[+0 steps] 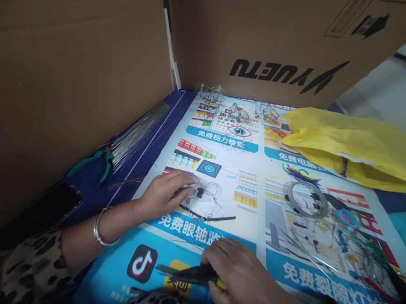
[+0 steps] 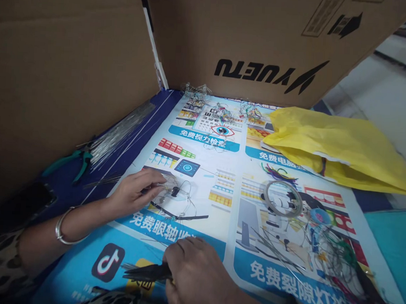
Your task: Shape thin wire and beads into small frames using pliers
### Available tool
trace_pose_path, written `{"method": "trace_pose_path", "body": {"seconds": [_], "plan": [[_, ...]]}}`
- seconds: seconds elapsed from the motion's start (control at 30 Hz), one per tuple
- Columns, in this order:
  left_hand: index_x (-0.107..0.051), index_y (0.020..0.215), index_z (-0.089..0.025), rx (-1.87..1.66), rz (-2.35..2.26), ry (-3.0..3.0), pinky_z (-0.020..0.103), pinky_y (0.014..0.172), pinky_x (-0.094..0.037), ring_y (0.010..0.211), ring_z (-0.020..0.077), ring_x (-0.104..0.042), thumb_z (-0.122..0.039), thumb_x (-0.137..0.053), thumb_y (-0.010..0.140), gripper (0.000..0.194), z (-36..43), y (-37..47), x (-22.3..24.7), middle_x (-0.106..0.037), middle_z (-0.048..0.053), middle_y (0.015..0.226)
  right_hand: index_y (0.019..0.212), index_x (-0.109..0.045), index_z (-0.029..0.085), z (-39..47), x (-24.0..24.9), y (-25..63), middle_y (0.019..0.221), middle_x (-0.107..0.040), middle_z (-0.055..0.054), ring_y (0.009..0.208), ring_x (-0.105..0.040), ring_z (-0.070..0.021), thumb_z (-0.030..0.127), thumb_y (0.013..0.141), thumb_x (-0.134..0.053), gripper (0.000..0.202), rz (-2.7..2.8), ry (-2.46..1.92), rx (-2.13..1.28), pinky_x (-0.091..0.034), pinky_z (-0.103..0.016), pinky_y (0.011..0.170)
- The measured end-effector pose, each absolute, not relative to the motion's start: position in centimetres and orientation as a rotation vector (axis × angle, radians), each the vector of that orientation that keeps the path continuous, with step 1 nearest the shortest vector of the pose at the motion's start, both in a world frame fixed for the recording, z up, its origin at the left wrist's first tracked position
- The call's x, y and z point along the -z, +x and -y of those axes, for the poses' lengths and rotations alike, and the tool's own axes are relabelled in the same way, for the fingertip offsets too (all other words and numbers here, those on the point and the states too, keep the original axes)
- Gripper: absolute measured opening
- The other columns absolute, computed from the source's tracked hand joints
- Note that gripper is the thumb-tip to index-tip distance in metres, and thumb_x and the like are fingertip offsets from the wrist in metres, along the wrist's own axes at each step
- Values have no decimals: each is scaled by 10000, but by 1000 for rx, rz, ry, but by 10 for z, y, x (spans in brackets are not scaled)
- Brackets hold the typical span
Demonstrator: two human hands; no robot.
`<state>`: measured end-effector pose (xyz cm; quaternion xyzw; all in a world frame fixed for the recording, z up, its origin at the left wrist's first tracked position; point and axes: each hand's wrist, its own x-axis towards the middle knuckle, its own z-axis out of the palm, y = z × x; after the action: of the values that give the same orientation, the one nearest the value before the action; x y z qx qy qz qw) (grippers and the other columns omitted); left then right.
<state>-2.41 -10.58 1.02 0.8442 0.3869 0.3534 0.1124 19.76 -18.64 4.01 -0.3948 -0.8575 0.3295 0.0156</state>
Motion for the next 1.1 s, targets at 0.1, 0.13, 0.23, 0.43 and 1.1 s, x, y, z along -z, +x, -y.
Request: {"method": "trace_pose_path", "body": {"seconds": [0.1,0.13,0.23,0.43,1.1], "plan": [[-575,982,-157,-1068,-1142,2452,255,725,-514,846,132,-609,-157,-536,843,144,106,-25,-11,-646,62,892,960,-586,243,184,-42,202,942,-640,-5,880,-563,-170,91,671,-557,328,2594,-1188,-1099,-421,-283,770],[-578,978,-159,-1076,-1141,2447,253,724,-514,842,130,-610,-156,-535,844,141,106,-25,-11,-648,61,889,988,-584,251,183,-42,204,956,-640,-2,891,-564,-167,96,686,-564,341,2579,-1172,-1123,-422,-280,777],[-588,962,-163,-1103,-1138,2428,256,723,-516,831,130,-615,-163,-531,848,127,107,-25,-12,-657,58,878,962,-599,264,179,-42,206,918,-643,16,840,-571,-142,133,736,-580,262,2541,-1133,-1214,-424,-244,729],[-611,940,-172,-1152,-1091,2319,258,717,-510,815,138,-620,-175,-546,844,116,110,-26,-34,-665,51,852,661,-570,198,161,-56,208,669,-586,29,618,-537,-102,192,794,-546,135,2300,-1288,-1283,-380,-200,556],[-633,836,-186,-377,-993,3037,314,682,-351,774,190,-510,-162,-480,872,159,107,1,-87,-591,40,761,772,-611,199,116,-72,216,678,-578,45,629,-497,-100,251,780,-522,104,2052,-1369,-1224,-363,-204,571]]}}
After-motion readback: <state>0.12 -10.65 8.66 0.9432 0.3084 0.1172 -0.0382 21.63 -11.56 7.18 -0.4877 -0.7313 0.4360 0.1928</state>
